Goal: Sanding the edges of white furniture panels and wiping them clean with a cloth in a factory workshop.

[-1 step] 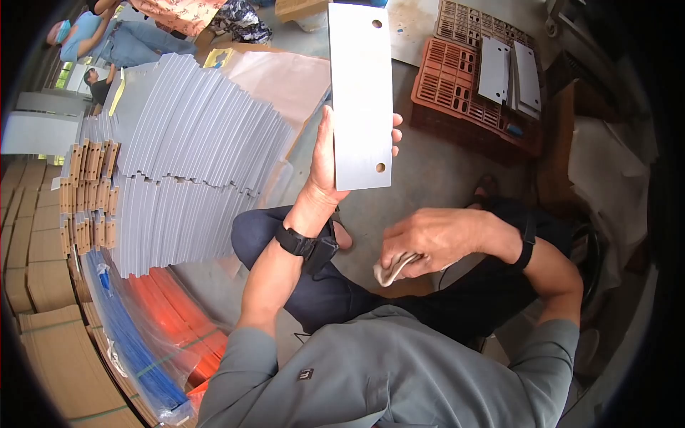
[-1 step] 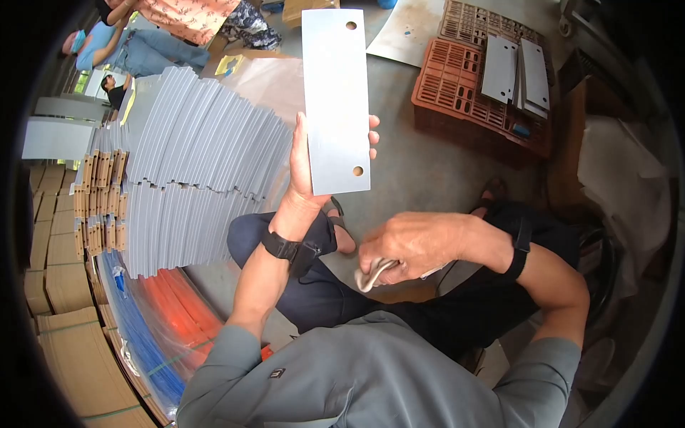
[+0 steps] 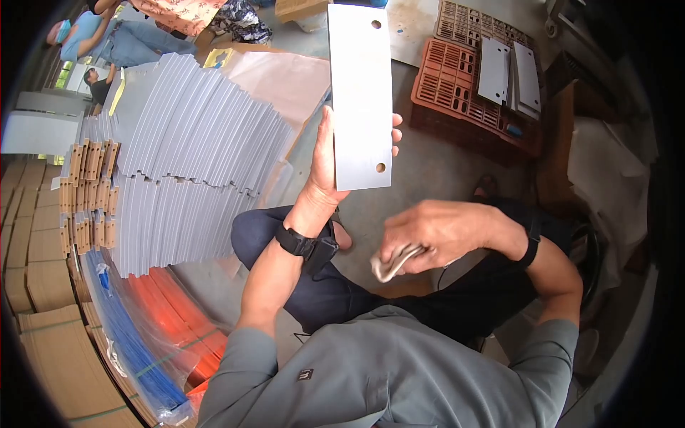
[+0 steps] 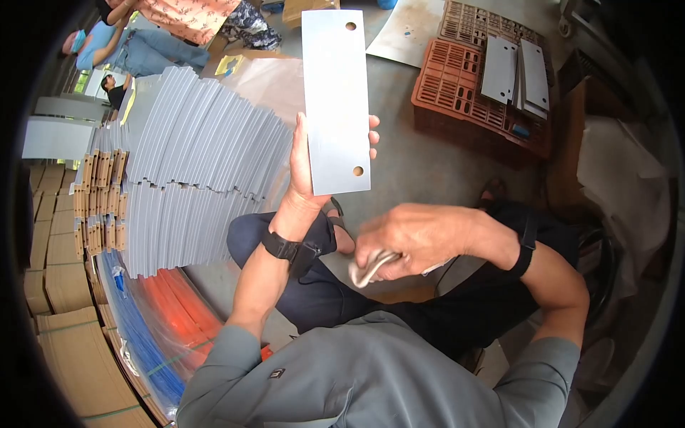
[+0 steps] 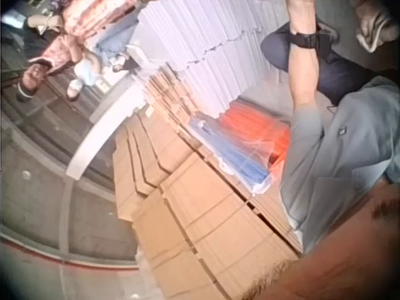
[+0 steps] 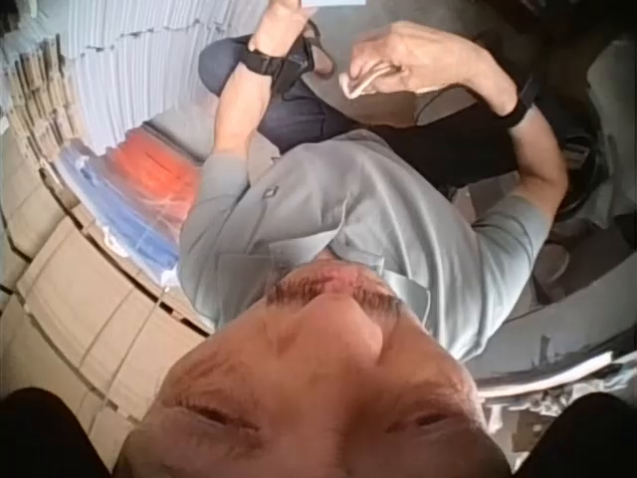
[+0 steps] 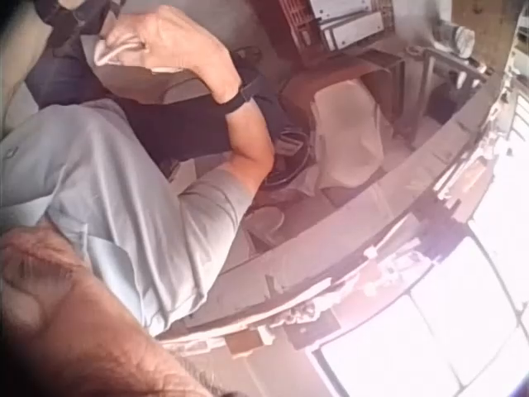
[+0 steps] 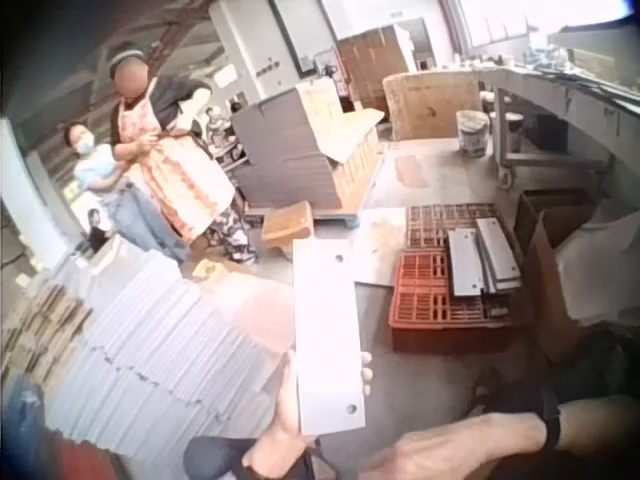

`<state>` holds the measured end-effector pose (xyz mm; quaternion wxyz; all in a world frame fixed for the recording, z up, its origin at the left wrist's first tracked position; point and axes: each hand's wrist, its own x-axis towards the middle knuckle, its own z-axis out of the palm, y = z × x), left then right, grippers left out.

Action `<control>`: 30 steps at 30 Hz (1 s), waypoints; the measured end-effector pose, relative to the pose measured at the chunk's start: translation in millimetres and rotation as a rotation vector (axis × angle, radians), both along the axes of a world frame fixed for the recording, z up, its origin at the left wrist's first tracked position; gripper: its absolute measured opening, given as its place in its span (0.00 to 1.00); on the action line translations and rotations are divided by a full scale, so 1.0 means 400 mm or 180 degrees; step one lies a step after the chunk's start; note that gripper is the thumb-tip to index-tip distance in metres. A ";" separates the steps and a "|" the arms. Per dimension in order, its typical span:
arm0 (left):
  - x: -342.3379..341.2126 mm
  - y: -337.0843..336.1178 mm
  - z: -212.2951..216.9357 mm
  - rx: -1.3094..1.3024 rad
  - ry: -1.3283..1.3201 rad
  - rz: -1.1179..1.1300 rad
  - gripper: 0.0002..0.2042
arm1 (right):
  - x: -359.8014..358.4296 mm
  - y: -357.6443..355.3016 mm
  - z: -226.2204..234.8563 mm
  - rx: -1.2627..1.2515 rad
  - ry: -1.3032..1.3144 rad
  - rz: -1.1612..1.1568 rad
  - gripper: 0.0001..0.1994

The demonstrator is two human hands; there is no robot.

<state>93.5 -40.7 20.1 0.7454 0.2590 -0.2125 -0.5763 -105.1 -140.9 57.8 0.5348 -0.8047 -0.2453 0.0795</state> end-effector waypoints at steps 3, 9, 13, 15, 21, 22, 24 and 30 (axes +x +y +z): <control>-0.007 -0.004 0.001 0.0082 -0.0175 0.0055 0.42 | 0.014 -0.028 0.051 0.0083 -0.0685 -0.1002 0.16; -0.024 -0.006 -0.055 -0.0064 0.1275 -0.0490 0.34 | 0.146 -0.097 -0.003 -0.1881 -0.2459 -0.2201 0.14; -0.061 -0.042 0.024 0.0136 0.0187 0.0256 0.32 | 0.178 -0.191 0.004 -0.1863 -0.2489 -0.3019 0.11; -0.069 -0.045 0.046 0.0159 0.0131 0.0304 0.32 | 0.179 -0.216 -0.011 -0.1948 -0.2478 -0.3131 0.11; -0.060 -0.048 0.042 0.0322 -0.0026 0.0544 0.34 | 0.164 -0.190 -0.024 -0.1584 -0.2004 -0.3325 0.10; -0.046 -0.049 0.023 0.0375 0.0012 0.0558 0.34 | 0.167 -0.166 -0.030 -0.1614 -0.1890 -0.3276 0.11; -0.040 -0.057 -0.007 0.0392 0.0232 0.0376 0.37 | 0.152 -0.082 -0.033 -0.1500 -0.2347 -0.2662 0.13; -0.019 -0.070 0.017 0.0176 0.0154 0.0257 0.42 | 0.069 0.099 -0.090 -0.2432 -0.2029 -0.0623 0.10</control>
